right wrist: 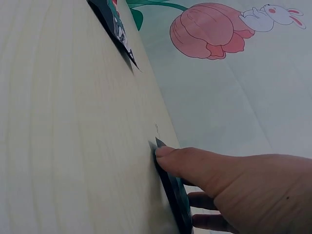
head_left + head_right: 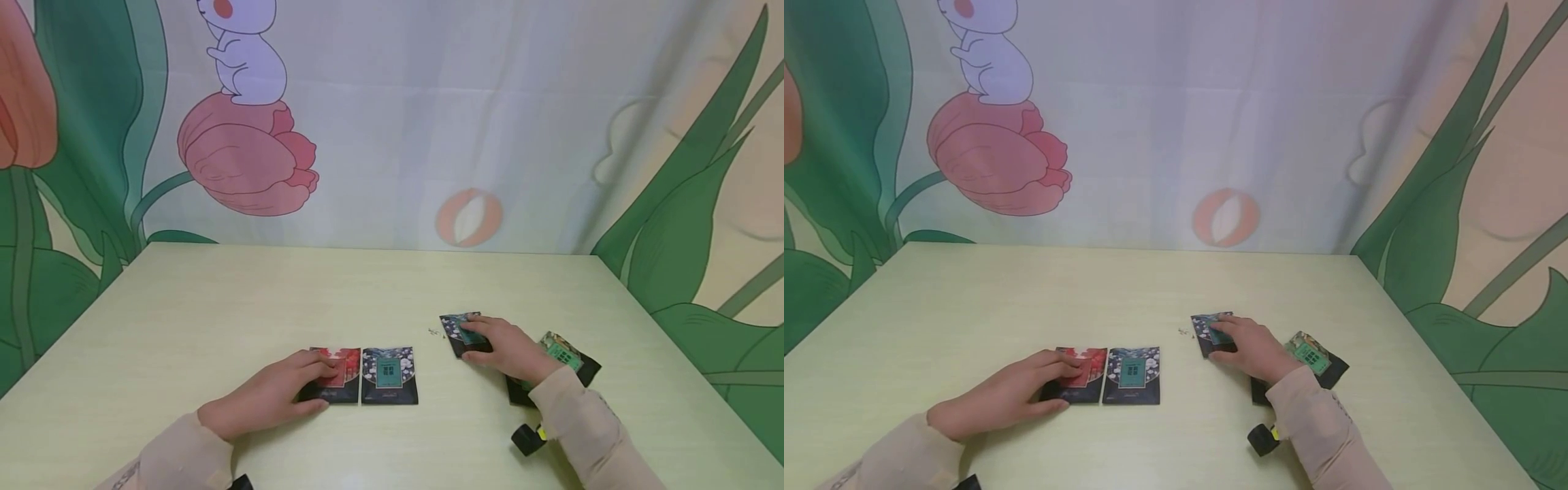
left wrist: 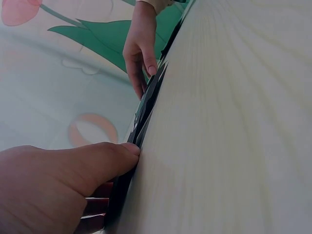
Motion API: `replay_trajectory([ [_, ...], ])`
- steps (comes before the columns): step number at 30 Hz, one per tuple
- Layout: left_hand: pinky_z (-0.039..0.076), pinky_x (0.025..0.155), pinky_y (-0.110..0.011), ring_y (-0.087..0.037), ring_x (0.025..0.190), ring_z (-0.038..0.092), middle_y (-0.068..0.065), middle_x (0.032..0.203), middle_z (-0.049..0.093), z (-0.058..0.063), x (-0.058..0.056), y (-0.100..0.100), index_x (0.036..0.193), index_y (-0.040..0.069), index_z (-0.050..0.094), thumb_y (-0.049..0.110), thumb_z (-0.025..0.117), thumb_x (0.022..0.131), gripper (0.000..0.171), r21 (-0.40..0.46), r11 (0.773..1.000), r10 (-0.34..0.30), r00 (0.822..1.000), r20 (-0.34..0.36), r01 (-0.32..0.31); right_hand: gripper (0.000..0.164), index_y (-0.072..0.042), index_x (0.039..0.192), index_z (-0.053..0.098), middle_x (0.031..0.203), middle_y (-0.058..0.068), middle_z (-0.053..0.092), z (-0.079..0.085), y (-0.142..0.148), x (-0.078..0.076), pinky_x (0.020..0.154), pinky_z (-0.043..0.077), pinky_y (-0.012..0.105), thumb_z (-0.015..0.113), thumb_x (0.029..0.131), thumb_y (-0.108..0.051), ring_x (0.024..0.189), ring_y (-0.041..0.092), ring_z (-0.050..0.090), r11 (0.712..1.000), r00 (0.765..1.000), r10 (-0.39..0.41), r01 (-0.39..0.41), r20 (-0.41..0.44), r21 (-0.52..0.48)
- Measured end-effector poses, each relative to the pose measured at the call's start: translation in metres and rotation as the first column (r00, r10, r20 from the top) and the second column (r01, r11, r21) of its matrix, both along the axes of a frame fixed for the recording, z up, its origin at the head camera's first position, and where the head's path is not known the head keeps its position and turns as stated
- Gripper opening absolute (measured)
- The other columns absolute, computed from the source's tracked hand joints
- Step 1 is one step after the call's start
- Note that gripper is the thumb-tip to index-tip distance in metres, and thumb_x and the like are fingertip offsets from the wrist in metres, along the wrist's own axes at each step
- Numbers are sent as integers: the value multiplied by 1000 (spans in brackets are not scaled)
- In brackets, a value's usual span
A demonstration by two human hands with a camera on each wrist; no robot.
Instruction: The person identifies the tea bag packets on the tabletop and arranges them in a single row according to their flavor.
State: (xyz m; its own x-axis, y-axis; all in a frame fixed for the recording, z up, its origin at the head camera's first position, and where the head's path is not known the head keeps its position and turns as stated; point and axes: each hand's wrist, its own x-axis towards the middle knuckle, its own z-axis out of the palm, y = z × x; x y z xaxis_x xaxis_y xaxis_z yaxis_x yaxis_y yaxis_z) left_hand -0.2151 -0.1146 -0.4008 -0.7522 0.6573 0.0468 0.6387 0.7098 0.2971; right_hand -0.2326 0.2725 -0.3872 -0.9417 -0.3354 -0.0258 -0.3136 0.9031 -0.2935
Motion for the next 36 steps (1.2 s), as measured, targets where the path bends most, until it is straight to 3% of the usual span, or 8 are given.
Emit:
replay_trajectory([
  [36,50,100,-39,-21,124,53,2,132,55,1,0,-2,125,17,62,38,70,86,45,-4,999,-36,999,-36,35,59,-8,135,55,141,18,51,10,-18,9,107,41,53,69,87,-40,131,40,46,992,1000,-9,7,10,124],
])
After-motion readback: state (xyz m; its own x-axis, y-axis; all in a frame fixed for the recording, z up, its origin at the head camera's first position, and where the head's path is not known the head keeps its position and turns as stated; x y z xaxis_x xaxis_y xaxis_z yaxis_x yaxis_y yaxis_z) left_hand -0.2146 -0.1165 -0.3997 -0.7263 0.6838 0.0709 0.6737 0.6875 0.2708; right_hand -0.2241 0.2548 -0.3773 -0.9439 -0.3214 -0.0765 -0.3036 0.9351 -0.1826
